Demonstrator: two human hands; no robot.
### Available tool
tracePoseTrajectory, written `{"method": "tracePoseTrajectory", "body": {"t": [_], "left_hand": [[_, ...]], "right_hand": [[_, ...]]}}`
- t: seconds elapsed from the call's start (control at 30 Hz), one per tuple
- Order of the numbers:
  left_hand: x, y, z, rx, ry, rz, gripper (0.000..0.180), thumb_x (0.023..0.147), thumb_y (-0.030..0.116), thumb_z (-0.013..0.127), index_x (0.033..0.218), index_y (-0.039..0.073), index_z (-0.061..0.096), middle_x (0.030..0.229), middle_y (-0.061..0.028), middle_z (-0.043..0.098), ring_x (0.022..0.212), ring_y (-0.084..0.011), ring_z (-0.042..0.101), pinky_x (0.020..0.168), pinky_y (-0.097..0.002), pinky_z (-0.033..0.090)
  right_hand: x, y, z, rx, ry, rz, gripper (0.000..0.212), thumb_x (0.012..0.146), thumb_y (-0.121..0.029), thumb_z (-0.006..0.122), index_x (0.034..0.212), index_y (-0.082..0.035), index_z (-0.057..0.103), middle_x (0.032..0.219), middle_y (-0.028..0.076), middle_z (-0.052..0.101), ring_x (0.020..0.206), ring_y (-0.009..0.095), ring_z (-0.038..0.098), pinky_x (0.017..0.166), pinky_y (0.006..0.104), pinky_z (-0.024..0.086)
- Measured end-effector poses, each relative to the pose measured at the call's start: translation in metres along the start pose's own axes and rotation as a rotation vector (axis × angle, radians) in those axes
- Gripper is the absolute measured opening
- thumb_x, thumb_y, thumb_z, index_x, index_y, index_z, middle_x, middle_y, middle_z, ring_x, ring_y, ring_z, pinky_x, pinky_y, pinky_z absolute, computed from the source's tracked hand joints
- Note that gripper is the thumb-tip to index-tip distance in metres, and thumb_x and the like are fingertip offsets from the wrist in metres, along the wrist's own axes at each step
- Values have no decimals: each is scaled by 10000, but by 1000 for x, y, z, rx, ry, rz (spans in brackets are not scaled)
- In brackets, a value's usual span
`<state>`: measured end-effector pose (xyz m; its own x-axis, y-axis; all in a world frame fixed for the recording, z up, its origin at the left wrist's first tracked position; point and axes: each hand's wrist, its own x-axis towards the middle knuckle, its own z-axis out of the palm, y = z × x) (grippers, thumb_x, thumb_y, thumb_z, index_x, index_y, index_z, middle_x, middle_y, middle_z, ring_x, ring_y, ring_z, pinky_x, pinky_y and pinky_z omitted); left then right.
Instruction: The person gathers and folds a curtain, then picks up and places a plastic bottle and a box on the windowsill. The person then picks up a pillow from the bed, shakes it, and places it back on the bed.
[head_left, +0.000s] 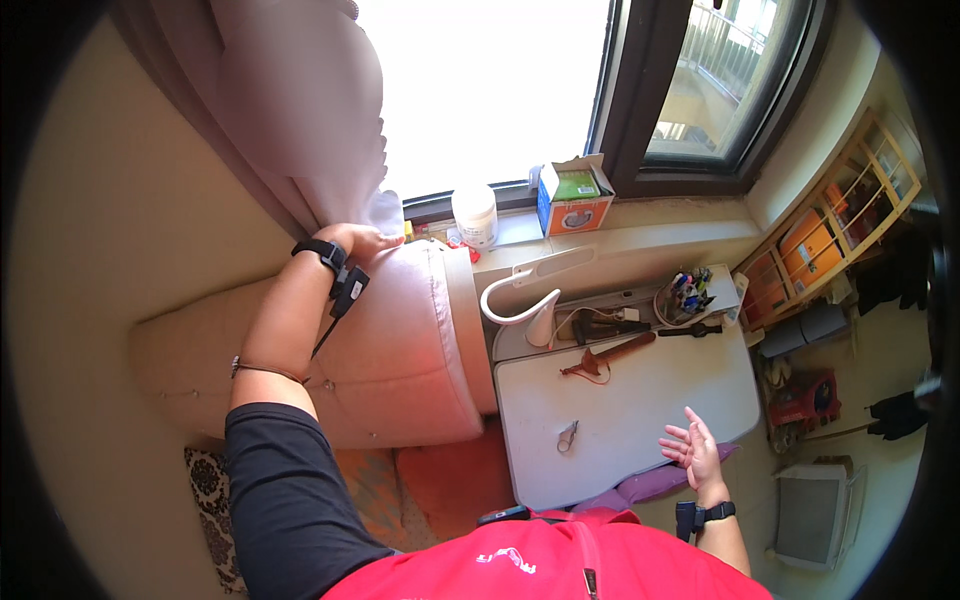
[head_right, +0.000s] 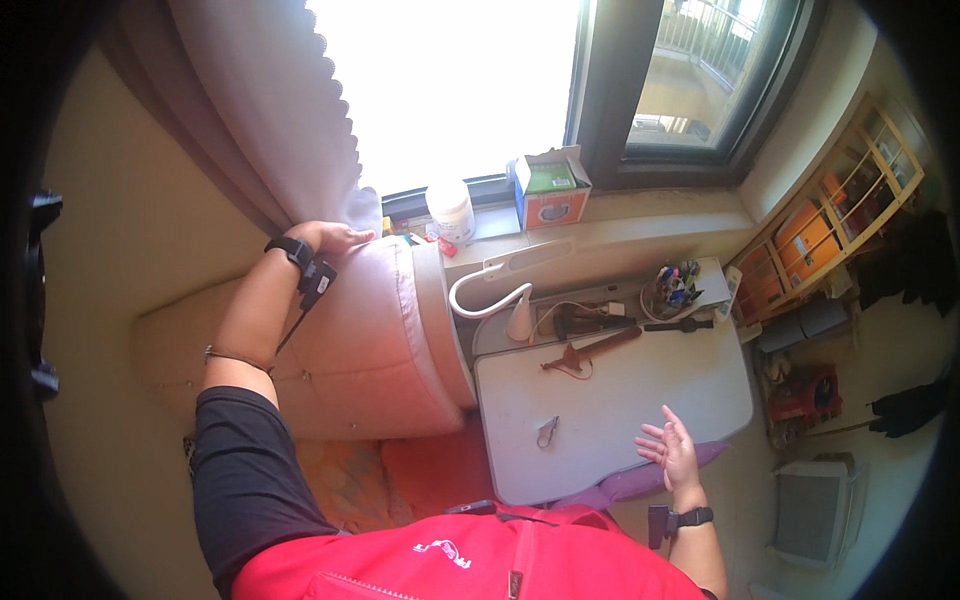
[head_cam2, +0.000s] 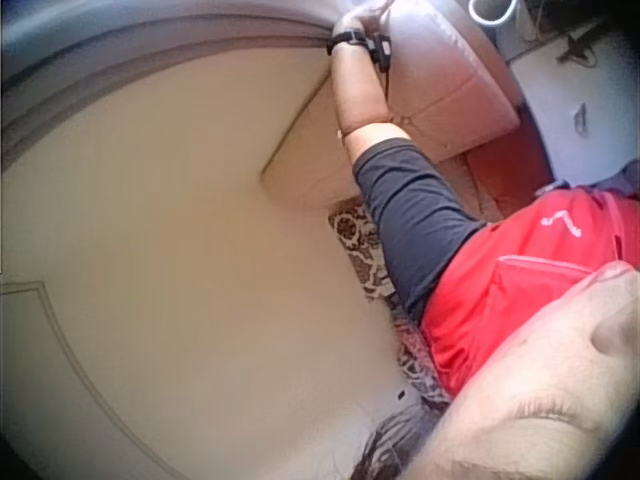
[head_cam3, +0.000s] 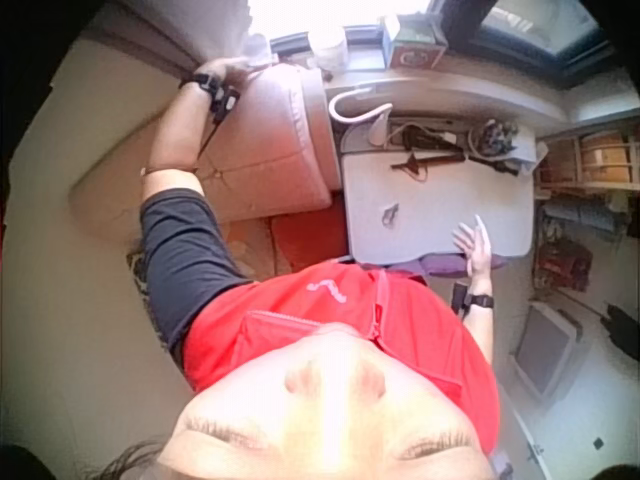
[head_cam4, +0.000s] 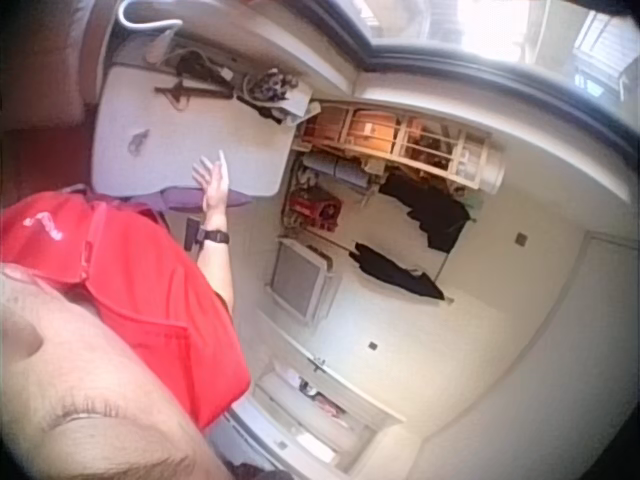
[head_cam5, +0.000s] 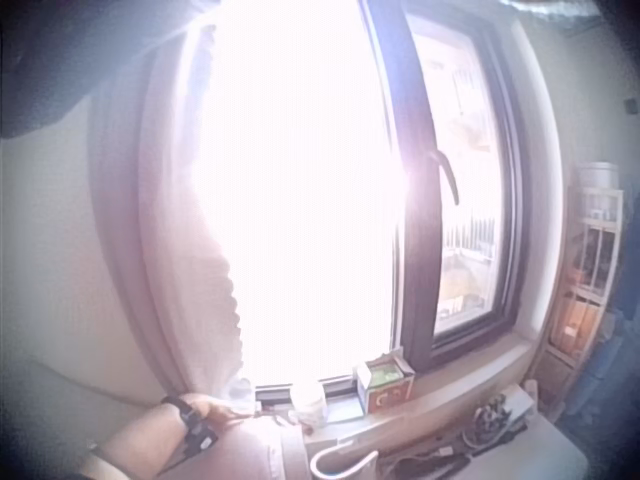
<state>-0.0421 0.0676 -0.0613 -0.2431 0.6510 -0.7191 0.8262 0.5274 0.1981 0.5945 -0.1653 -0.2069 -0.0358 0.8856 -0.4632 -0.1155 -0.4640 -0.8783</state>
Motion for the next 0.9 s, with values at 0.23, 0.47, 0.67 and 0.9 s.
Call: {"method": "tracePoseTrajectory", "body": {"t": [0.23,0.47,0.67,0.9], "left_hand": [[42,-39,1,53,113,186,779,973,689,299,1375,73,555,1404,-152,550,1322,-277,485,1110,-380,340],[46,-48,25,-202,133,598,621,1018,547,412,1226,5,633,1178,-139,685,1071,-254,625,957,-362,452],[31,-52,36,-111,398,744,494,1012,442,506,1175,0,656,1111,-181,699,1019,-277,638,927,-355,467],[52,-64,13,170,752,742,517,1024,397,489,1386,29,510,1499,-204,419,1404,-333,373,1139,-390,311]], "right_hand": [[-3,-3,5,-27,-14,-5,672,1020,-465,465,1510,-45,279,1259,273,574,1010,317,677,816,374,588],[-4,-5,6,-13,-24,-10,662,1018,-464,470,1490,-28,313,1232,264,594,1005,309,681,816,373,594],[1,-3,13,-39,-70,-2,674,1017,-482,460,1486,-22,309,1185,236,625,974,292,695,790,358,602],[1,-9,22,-78,-98,-15,498,1020,-332,523,1370,15,455,1127,207,656,977,286,694,805,363,597]]}}
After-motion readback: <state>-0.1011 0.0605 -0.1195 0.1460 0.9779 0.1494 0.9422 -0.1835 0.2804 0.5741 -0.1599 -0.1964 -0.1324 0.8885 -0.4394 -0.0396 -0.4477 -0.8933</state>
